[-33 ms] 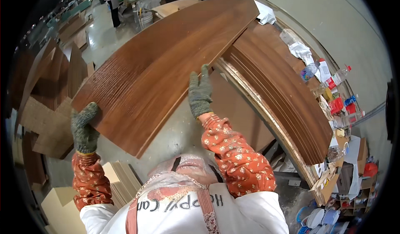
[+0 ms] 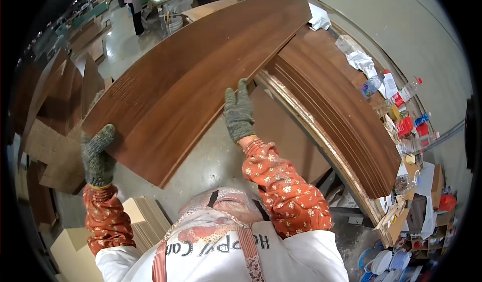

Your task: The person wipes a wooden board with a cloth, applies a substance using a sponge, and rubs the surface with a small block before repeating the process on the other side and stacking it.

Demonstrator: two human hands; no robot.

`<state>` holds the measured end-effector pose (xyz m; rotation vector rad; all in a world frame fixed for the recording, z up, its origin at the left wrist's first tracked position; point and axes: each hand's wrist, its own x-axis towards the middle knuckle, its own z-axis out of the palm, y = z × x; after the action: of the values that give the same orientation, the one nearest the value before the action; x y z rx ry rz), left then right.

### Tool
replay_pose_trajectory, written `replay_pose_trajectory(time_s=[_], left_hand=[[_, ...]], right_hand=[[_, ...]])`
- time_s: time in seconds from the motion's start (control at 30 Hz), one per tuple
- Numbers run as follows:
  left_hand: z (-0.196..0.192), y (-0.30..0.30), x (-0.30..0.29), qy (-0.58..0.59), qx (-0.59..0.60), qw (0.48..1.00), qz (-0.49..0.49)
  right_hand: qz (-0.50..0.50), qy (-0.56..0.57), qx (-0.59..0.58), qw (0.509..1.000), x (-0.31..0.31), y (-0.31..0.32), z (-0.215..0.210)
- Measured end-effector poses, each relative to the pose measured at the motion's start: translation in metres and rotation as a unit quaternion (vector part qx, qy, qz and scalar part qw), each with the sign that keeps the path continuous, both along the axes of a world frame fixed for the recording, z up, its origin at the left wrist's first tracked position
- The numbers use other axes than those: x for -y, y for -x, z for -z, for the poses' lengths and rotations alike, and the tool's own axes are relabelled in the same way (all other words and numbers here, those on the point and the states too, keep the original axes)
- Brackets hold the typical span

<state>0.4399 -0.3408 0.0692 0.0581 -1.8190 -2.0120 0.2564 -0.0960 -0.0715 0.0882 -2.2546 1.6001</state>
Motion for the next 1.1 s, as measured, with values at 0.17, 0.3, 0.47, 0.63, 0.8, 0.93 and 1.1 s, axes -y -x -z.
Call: replay_pose_trajectory(time_s=[0.17, 0.3, 0.47, 0.63, 0.8, 0.93, 1.1], left_hand=[[-0.034, -0.007, -0.004, 0.423, -0.078, 0.902, -0.033], [-0.031, -0.029, -0.021, 0.482, 0.028, 0.870, 0.097], [-0.012, -0.025, -0.027, 0.658, -0.127, 0.728, 0.143], [0.029, -0.014, -0.008, 0.707, -0.152, 0.684, 0.093], [0.157, -0.020, 0.016, 0.409, -0.104, 0.879, -0.221], [0.245, -0.022, 0.031, -0.040, 0.005, 0.988, -0.150], [0.242, -0.002, 0.017, -0.042, 0.044, 0.988, -0.142]], right_hand=[[-0.113, 0.048, -0.065, 0.990, -0.046, 0.037, -0.031], [-0.225, 0.489, 0.020, 0.843, -0.086, 0.046, -0.099], [-0.148, 0.486, 0.042, 0.860, -0.093, 0.038, -0.049], [-0.136, 0.532, 0.177, 0.816, -0.085, 0.001, -0.026], [-0.191, 0.430, 0.233, 0.851, -0.073, 0.007, -0.028], [-0.214, 0.381, 0.346, 0.831, -0.088, 0.020, -0.040], [-0.345, -0.350, 0.095, 0.866, -0.130, 0.044, -0.084]])
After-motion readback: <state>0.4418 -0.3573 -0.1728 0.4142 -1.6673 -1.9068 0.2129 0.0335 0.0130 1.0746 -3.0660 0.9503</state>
